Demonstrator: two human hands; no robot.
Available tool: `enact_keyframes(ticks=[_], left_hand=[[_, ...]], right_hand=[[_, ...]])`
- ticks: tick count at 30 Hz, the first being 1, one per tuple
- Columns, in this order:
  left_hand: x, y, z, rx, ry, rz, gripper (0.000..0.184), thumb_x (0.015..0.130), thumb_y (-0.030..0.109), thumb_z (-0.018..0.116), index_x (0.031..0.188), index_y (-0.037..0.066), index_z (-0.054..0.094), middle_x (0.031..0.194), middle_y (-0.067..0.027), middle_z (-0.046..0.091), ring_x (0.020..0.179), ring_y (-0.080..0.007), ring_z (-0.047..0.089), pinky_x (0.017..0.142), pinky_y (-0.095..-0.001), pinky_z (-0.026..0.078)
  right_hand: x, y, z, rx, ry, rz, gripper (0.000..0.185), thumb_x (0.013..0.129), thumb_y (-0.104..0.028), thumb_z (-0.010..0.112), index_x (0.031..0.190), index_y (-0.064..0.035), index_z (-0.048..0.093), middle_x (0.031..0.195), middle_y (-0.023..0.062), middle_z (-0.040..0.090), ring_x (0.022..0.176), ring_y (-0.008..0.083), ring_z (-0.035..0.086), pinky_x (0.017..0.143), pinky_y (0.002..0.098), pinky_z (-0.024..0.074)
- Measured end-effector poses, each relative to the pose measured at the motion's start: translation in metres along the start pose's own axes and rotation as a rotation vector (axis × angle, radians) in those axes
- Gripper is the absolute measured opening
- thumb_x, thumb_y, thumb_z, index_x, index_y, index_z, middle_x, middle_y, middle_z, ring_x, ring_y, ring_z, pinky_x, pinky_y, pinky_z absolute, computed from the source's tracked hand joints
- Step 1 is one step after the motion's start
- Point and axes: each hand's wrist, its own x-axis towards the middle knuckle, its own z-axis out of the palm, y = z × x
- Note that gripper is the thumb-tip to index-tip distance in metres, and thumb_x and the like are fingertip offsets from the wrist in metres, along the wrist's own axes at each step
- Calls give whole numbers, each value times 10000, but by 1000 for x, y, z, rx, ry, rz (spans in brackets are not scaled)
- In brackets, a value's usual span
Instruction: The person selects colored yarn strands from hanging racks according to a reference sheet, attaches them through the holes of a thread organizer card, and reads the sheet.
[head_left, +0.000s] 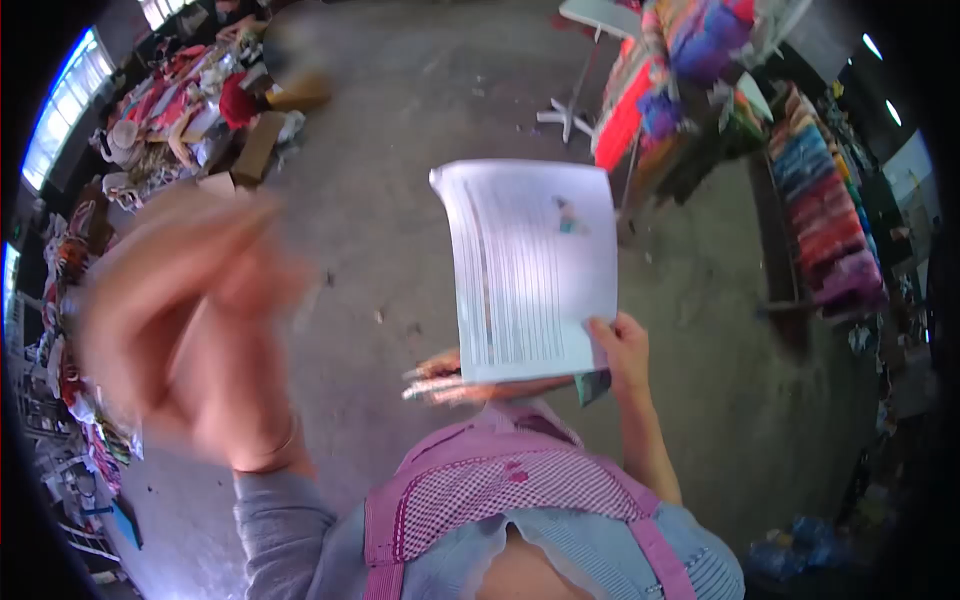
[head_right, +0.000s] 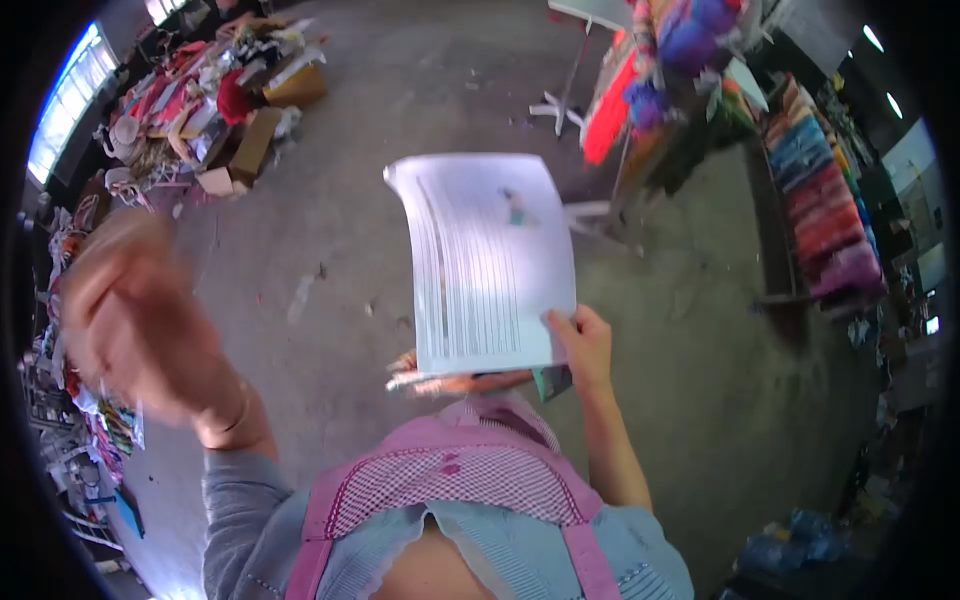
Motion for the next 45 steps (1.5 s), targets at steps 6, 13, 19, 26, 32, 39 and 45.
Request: enact_keyframes(ticks=[6, 13, 19, 26, 32, 39, 45], left_hand=[[89, -62, 35, -19, -2, 503, 71, 843, 40, 548, 871, 12, 607, 834, -87, 619, 716, -150, 587, 646, -238, 464], [165, -190, 77, 113, 50, 640, 71, 809, 39, 555, 853, 27, 610, 816, -77, 611, 688, -151, 576, 620, -243, 455], [252, -343, 103, 126, 131, 747, 77, 780, 39, 560, 838, 40, 611, 800, -69, 604, 664, -153, 566, 597, -248, 447], [332, -514, 186, 89, 112, 759, 90, 746, 38, 567, 820, 55, 614, 783, -60, 595, 635, -155, 554, 571, -253, 438], [363, -640, 263, 121, 24, 797, 103, 717, 37, 572, 805, 68, 615, 767, -52, 588, 611, -156, 544, 549, -258, 431], [447, -763, 340, 201, -56, 757, 121, 683, 37, 579, 788, 83, 618, 749, -43, 580, 583, -158, 532, 523, -263, 421], [457, -870, 360, 438, -228, 779, 137, 654, 36, 584, 773, 96, 619, 734, -35, 572, 559, -159, 522, 501, -268, 414]], right_hand=[[152, -29, 20, 64, -24, -12, 123, 825, -115, 642, 813, 3, 607, 710, -15, 591, 608, 27, 496, 532, 189, 395], [347, -76, 78, 32, -134, -90, 180, 788, -168, 671, 800, -8, 588, 684, -12, 569, 612, 54, 502, 528, 216, 402], [487, -106, 116, -1, 4, -129, 105, 779, -62, 604, 863, -1, 621, 756, 8, 604, 658, 82, 542, 579, 222, 443], [626, -95, 109, -74, 244, -33, 105, 779, -91, 633, 777, -14, 561, 730, -25, 536, 636, 49, 462, 579, 219, 398], [778, -71, 130, 212, 155, -97, 163, 825, -56, 611, 968, 22, 622, 838, 10, 623, 715, 57, 542, 648, 201, 433], [977, -132, 175, 29, 132, -69, 165, 810, -118, 645, 921, 2, 622, 765, -22, 587, 678, 50, 491, 612, 210, 391], [1138, -131, 228, 216, 49, -218, 116, 834, -82, 620, 910, 6, 619, 806, -14, 602, 704, 51, 516, 626, 201, 410]])
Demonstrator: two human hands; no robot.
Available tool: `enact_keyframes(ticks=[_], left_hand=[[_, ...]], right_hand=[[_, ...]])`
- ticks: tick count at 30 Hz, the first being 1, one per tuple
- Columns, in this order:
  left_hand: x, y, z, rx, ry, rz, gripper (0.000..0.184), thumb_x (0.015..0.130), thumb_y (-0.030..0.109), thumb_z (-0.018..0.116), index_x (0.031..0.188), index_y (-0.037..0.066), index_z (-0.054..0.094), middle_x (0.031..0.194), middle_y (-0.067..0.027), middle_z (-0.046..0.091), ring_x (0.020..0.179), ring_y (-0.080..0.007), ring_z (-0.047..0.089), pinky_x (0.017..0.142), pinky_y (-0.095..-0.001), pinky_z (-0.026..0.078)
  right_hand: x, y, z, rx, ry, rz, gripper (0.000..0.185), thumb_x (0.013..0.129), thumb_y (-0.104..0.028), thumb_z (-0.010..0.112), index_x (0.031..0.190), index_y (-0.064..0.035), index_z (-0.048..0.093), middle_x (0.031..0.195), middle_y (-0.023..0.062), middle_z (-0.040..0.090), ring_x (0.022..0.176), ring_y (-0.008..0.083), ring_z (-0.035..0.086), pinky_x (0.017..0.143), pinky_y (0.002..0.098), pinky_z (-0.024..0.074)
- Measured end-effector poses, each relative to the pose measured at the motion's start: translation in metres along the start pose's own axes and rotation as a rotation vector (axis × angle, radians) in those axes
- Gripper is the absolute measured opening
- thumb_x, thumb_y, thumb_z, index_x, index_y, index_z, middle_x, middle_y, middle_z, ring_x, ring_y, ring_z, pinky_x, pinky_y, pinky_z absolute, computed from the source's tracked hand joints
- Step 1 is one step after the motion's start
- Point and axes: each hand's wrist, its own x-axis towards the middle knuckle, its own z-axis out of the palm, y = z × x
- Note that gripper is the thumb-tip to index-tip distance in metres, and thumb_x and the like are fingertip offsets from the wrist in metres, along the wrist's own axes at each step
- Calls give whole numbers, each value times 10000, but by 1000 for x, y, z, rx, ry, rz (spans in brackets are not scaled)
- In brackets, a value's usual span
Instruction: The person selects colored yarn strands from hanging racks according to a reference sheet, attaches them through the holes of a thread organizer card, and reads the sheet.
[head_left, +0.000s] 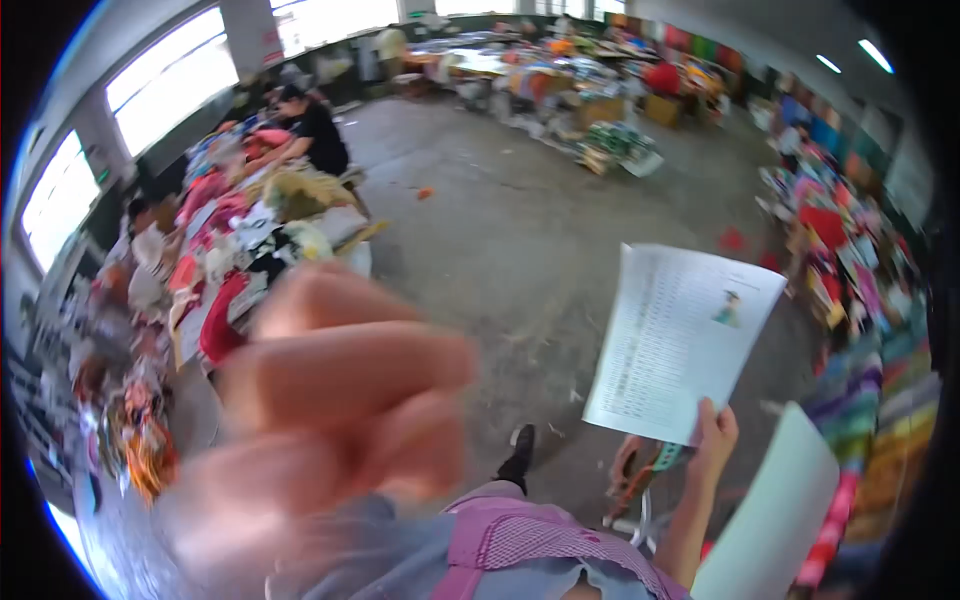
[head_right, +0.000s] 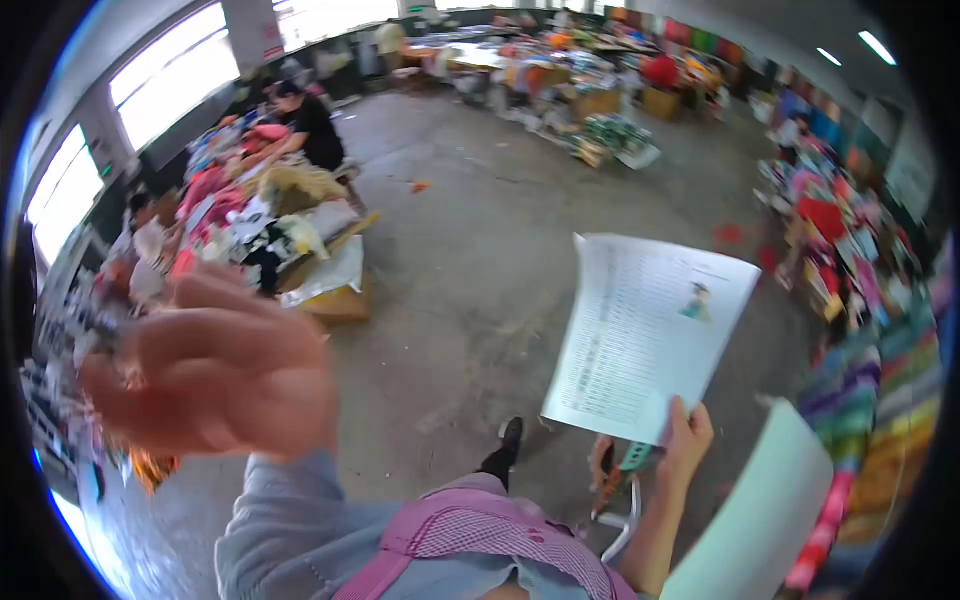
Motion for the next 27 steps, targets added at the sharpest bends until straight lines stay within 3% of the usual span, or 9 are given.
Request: enact_keyframes(ticks=[6, 9, 13, 16, 19, 21, 23, 25, 27], left_hand=[[-81, -104, 173, -108, -85, -171, 181, 659, 20, 596, 815, 98, 646, 682, -38, 563, 514, -178, 517, 495, -272, 430], [-140, -137, 272, -441, -296, -564, 181, 731, 5, 606, 895, 75, 637, 743, -56, 624, 556, -225, 577, 491, -287, 455], [-179, -188, 421, -724, -437, -591, 182, 746, 48, 584, 921, 82, 617, 776, -64, 629, 612, -252, 603, 539, -322, 490], [-192, -216, 465, -604, -714, -436, 181, 813, 159, 536, 970, 103, 605, 871, -61, 643, 723, -269, 617, 576, -379, 496], [-231, -285, 535, -364, -913, -404, 149, 837, 193, 531, 917, 112, 628, 784, -76, 643, 678, -289, 620, 568, -392, 502], [-291, -325, 567, -361, -925, -543, 96, 780, 139, 531, 847, 84, 573, 838, -108, 628, 738, -308, 611, 613, -423, 495], [-355, -355, 588, -117, -1506, -666, 104, 802, 165, 511, 807, 87, 579, 813, -122, 629, 742, -328, 610, 634, -437, 494], [-434, -359, 577, -167, -1550, -946, 247, 832, 289, 476, 875, 83, 605, 839, -166, 637, 816, -360, 610, 698, -471, 486], [-482, -346, 548, -196, -1606, -1227, 266, 822, 277, 448, 865, 89, 632, 897, -168, 640, 856, -383, 596, 727, -482, 467]], right_hand=[[124, 22, -13, 16, 75, -65, 152, 865, -102, 598, 960, 17, 604, 863, 13, 612, 746, 56, 526, 653, 208, 417], [148, 29, -19, 4, 221, -92, 189, 860, -131, 616, 978, 17, 604, 876, 21, 614, 739, 66, 531, 658, 212, 423], [209, 45, -17, -58, 438, -43, 171, 859, -108, 603, 969, 24, 605, 842, 9, 609, 725, 52, 519, 649, 201, 411], [226, 58, -23, -90, 510, 10, 117, 856, -97, 603, 899, 11, 604, 776, -23, 577, 672, 30, 472, 596, 200, 385], [314, 81, -27, -97, 452, 25, 101, 848, -97, 610, 804, -11, 580, 717, -50, 529, 642, 17, 427, 561, 200, 353], [372, 99, -18, -137, 471, 9, 140, 837, -96, 618, 733, -33, 549, 682, -63, 497, 625, 13, 400, 541, 200, 331], [432, 102, 4, -120, 436, 51, 108, 838, -102, 619, 784, -21, 571, 701, -55, 522, 631, 17, 425, 551, 200, 347], [494, 93, 21, -145, 380, 91, 124, 841, -113, 620, 888, 2, 616, 738, -39, 574, 643, 25, 475, 570, 199, 379], [549, 91, 36, -145, 330, 51, 125, 841, -116, 621, 884, 2, 615, 740, -38, 573, 643, 26, 474, 571, 197, 378]])
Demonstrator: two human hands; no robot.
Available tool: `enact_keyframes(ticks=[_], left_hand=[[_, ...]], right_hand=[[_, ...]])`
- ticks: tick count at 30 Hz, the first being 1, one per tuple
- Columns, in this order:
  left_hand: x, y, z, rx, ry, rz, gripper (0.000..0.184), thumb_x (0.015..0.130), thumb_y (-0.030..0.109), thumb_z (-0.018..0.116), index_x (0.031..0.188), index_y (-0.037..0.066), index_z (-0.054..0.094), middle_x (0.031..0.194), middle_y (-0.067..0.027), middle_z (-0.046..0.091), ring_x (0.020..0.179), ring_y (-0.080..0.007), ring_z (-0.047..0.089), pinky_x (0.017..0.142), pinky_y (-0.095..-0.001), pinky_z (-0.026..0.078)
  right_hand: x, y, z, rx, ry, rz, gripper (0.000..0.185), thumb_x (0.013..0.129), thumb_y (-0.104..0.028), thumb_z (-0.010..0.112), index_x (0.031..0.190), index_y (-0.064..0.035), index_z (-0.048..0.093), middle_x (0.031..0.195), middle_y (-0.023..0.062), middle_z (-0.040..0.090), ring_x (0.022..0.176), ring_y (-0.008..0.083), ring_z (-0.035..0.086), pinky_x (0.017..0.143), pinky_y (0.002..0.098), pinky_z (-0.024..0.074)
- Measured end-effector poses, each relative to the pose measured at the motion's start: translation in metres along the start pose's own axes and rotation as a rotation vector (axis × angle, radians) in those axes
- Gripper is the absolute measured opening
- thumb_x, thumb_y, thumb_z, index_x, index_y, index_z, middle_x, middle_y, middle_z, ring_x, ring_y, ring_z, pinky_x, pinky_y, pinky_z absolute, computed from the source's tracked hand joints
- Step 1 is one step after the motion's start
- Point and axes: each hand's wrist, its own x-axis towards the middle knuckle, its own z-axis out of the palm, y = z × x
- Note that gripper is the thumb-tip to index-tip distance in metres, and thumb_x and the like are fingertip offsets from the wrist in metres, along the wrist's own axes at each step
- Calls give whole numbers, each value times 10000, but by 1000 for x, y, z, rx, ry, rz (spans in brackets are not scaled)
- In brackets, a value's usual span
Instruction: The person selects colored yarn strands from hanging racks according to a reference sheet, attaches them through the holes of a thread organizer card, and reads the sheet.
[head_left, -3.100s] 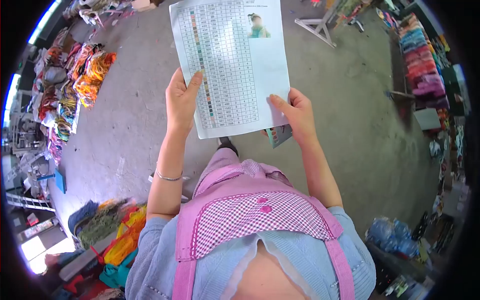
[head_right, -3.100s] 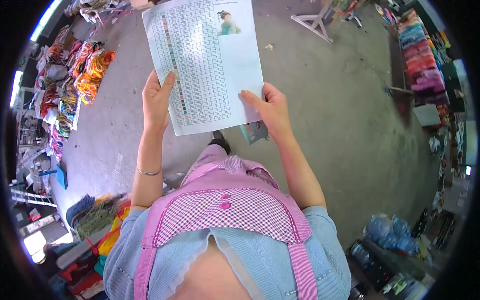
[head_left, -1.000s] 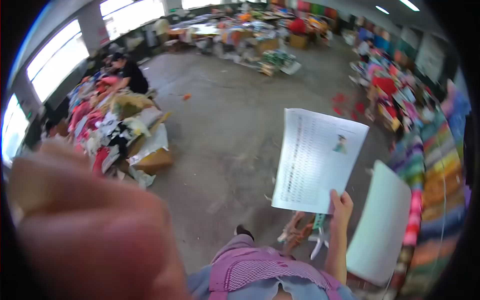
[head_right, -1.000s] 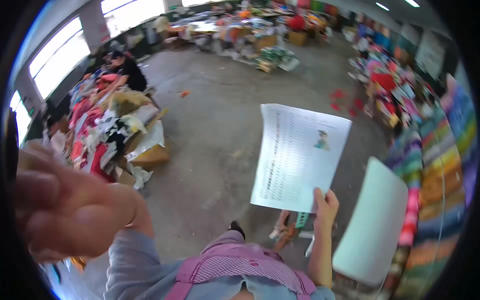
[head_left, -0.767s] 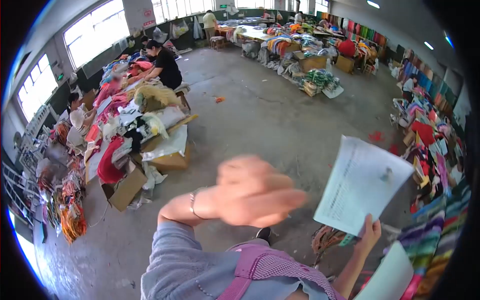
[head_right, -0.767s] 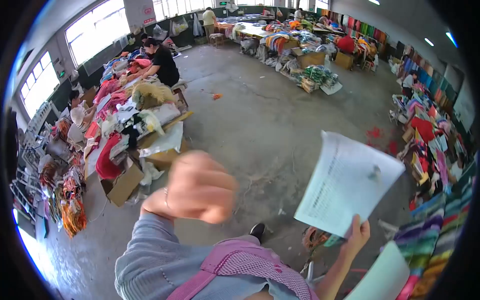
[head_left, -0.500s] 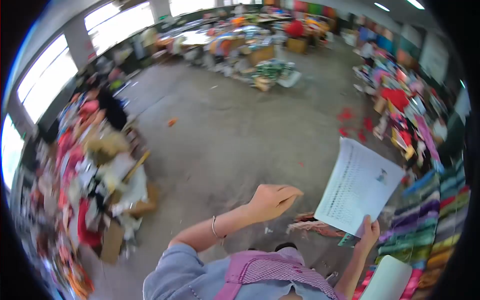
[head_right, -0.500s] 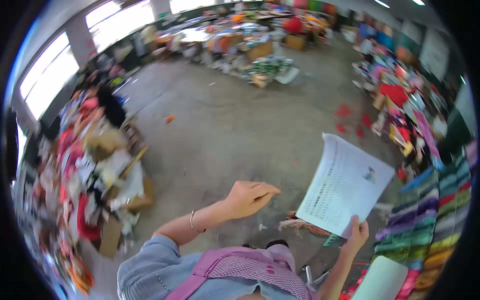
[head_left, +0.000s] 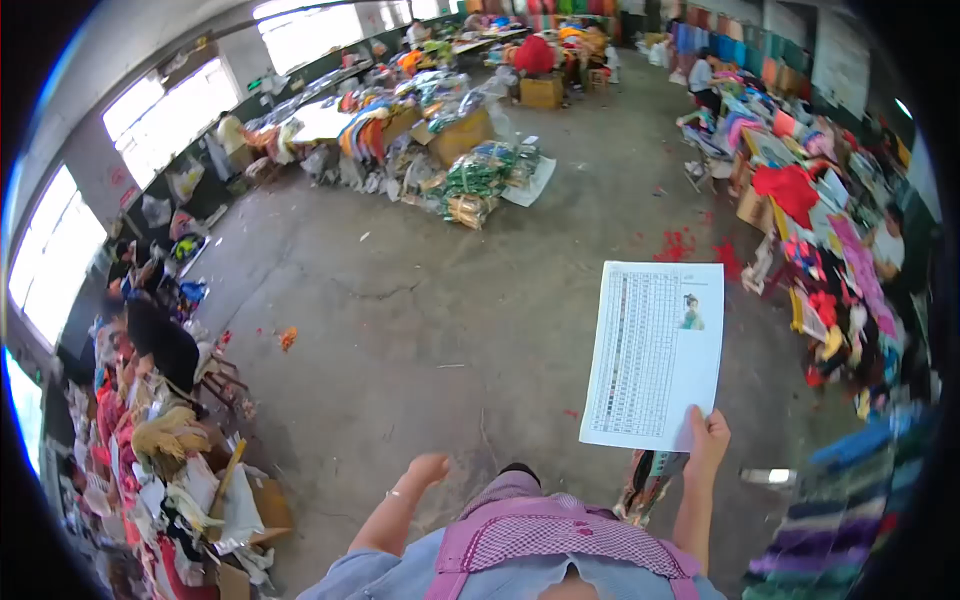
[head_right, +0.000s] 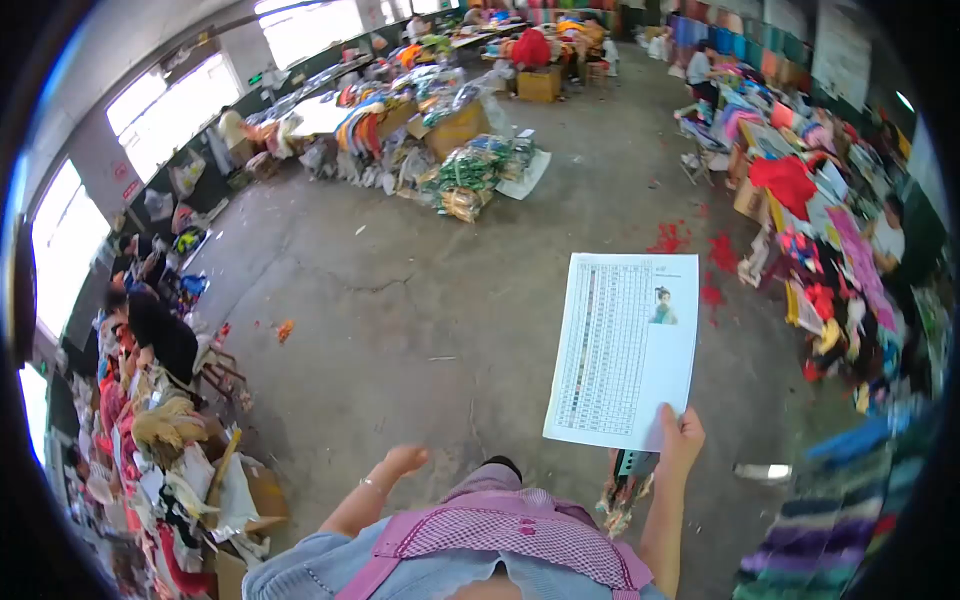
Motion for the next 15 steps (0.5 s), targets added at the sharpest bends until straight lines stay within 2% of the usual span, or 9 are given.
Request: enact_keyframes(ticks=[1, 2, 4, 6, 8, 10, 12, 13, 15], left_hand=[[0, -37, 41, 1, -62, -101, 259, 801, 256, 462, 845, 84, 650, 908, -180, 634, 858, -371, 602, 734, -464, 467], [-11, -51, 55, -42, -282, -242, 235, 767, 258, 536, 883, 97, 662, 910, -177, 640, 858, -333, 619, 749, -444, 470], [-41, -116, 144, -247, -75, -264, 298, 678, 282, 670, 914, 101, 683, 980, -112, 659, 944, -281, 615, 794, -420, 472], [-64, -16, 30, -366, -381, -628, 345, 661, 309, 704, 965, 146, 693, 1075, -98, 637, 1043, -245, 584, 846, -392, 458], [-9, 3, 5, -404, -552, -735, 363, 648, 298, 723, 981, 158, 692, 1098, -97, 628, 1066, -233, 574, 860, -388, 452], [62, 12, -9, -237, -491, -601, 333, 819, 314, 531, 1004, 66, 654, 1059, -146, 626, 1042, -285, 567, 865, -373, 442], [133, 10, 2, -397, 327, -18, 233, 773, 204, 539, 904, 57, 664, 916, -160, 650, 858, -311, 624, 726, -387, 497], [269, 1, 2, -70, -208, -367, 220, 757, 178, 543, 902, 78, 675, 887, -188, 642, 817, -325, 630, 700, -412, 507], [357, 42, -52, -63, -58, -378, 194, 766, 176, 539, 874, 94, 678, 853, -178, 645, 815, -325, 626, 698, -421, 507]], right_hand=[[21, 0, 17, 19, -42, -37, 127, 841, -119, 622, 880, 1, 614, 743, -38, 573, 643, 26, 473, 572, 194, 378], [44, -2, 34, 30, -35, -75, 131, 834, -120, 624, 864, 7, 607, 743, -38, 565, 650, 27, 465, 577, 197, 375], [87, -17, 63, 74, -61, -123, 144, 833, -125, 626, 866, 13, 600, 778, -22, 581, 679, 34, 479, 603, 198, 385], [145, -14, 77, 129, -65, -149, 139, 840, -119, 623, 881, 12, 598, 782, -12, 585, 684, 40, 485, 618, 199, 388], [202, -13, 85, 100, -71, -198, 166, 854, -134, 614, 923, 15, 596, 822, -1, 593, 721, 46, 497, 654, 200, 391], [261, -10, 88, 85, -57, -197, 217, 863, -156, 605, 978, 28, 594, 865, 17, 607, 759, 57, 517, 687, 208, 404], [305, -17, 94, 58, -36, -180, 216, 866, -156, 600, 979, 28, 593, 866, 18, 608, 759, 60, 520, 686, 210, 408], [334, -22, 104, 52, -15, -162, 215, 870, -157, 595, 979, 27, 593, 867, 20, 609, 758, 63, 523, 685, 212, 412], [332, -27, 110, 49, 14, -135, 210, 867, -143, 598, 976, 36, 590, 868, 25, 609, 757, 69, 524, 686, 219, 414]])
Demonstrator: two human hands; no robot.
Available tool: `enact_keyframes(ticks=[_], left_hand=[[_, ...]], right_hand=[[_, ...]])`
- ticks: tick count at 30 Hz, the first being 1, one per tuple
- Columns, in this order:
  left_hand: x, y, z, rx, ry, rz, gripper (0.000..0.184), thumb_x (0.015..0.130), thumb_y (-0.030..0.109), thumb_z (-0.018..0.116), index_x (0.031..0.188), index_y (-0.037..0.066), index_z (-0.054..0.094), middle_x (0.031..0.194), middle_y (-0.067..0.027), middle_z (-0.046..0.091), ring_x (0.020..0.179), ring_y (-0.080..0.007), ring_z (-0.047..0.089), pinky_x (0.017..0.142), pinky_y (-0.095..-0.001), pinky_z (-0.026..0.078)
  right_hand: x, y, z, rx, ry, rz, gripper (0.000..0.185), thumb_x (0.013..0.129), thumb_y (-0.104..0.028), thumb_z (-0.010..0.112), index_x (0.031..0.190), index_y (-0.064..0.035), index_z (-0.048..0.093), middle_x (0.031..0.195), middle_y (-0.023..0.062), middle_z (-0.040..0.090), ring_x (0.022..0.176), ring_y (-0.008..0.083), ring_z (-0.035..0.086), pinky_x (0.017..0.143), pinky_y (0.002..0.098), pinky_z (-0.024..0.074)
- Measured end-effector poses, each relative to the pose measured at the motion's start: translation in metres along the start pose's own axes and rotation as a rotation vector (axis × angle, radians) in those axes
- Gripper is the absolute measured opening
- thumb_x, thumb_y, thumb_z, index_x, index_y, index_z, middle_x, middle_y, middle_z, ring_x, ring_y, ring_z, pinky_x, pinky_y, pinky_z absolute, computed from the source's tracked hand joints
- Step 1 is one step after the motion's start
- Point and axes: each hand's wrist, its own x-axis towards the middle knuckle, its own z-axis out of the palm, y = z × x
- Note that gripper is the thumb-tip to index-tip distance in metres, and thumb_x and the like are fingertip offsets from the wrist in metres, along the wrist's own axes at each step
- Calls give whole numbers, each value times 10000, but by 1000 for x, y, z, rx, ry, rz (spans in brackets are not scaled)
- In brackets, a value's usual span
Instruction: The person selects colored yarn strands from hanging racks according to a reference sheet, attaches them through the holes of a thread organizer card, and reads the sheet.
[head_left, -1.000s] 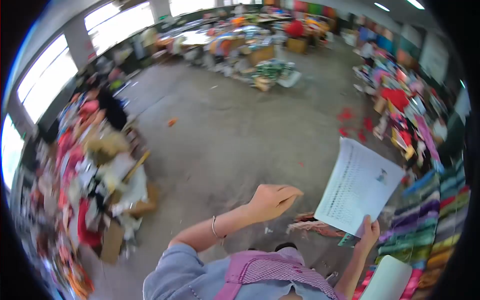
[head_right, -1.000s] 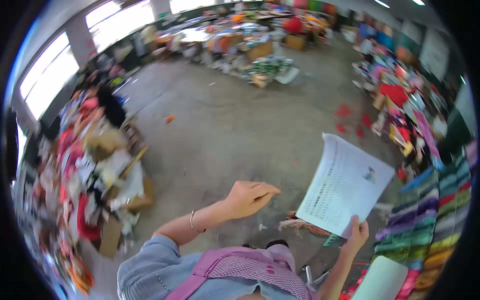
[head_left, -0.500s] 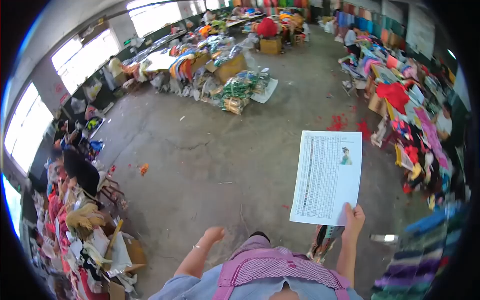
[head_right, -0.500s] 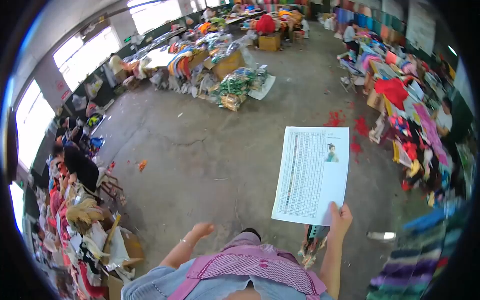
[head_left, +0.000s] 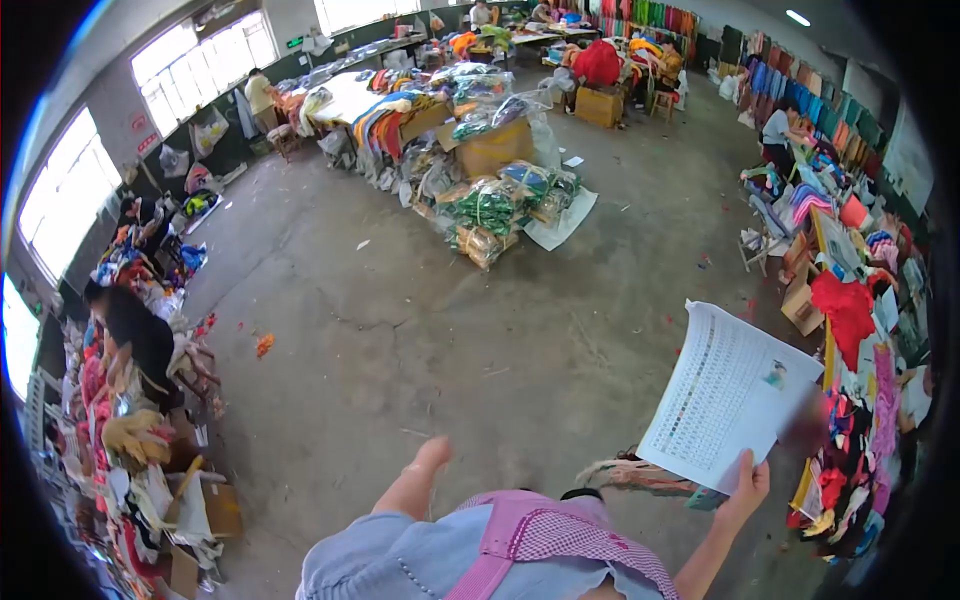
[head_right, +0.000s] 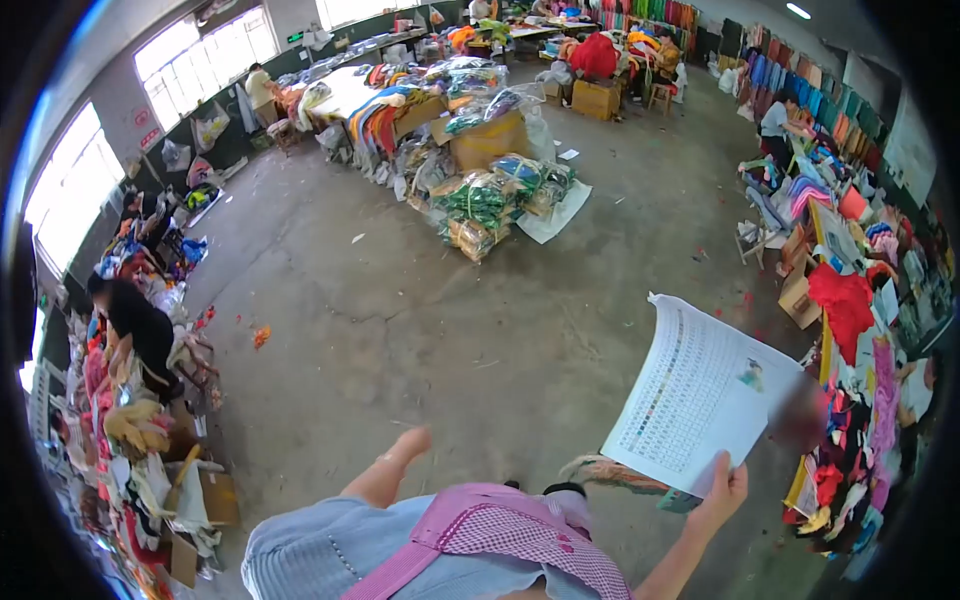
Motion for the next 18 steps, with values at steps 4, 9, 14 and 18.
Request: enact_keyframes(ticks=[4, 9, 14, 18], left_hand=[[141, 174, -115, -257, 184, 571, 243, 809, 273, 490, 922, 104, 622, 899, -180, 629, 873, -361, 593, 733, -434, 473], [221, 334, -237, -324, 145, 570, 238, 829, 303, 515, 965, 138, 618, 878, -151, 639, 832, -339, 611, 690, -422, 487], [304, 307, -175, -213, 24, 552, 304, 796, 386, 577, 966, 140, 631, 888, -129, 645, 782, -293, 607, 693, -383, 475], [289, 242, -125, -157, -220, 346, 270, 792, 315, 520, 807, 67, 625, 801, -180, 628, 719, -343, 606, 637, -446, 452]], right_hand=[[44, 32, 10, -15, 120, 20, 205, 870, -135, 595, 972, 42, 590, 855, 24, 606, 735, 74, 519, 668, 223, 414], [190, 94, 19, -145, 83, 68, 225, 864, -177, 601, 977, 18, 598, 835, 4, 593, 728, 54, 510, 656, 208, 407], [318, 102, 98, -180, 103, 36, 150, 842, -142, 617, 874, 1, 587, 750, -36, 550, 674, 38, 466, 585, 207, 383], [421, 109, 175, -70, -34, 21, 192, 841, -155, 624, 945, 6, 614, 800, -19, 595, 705, 42, 499, 623, 210, 389]])
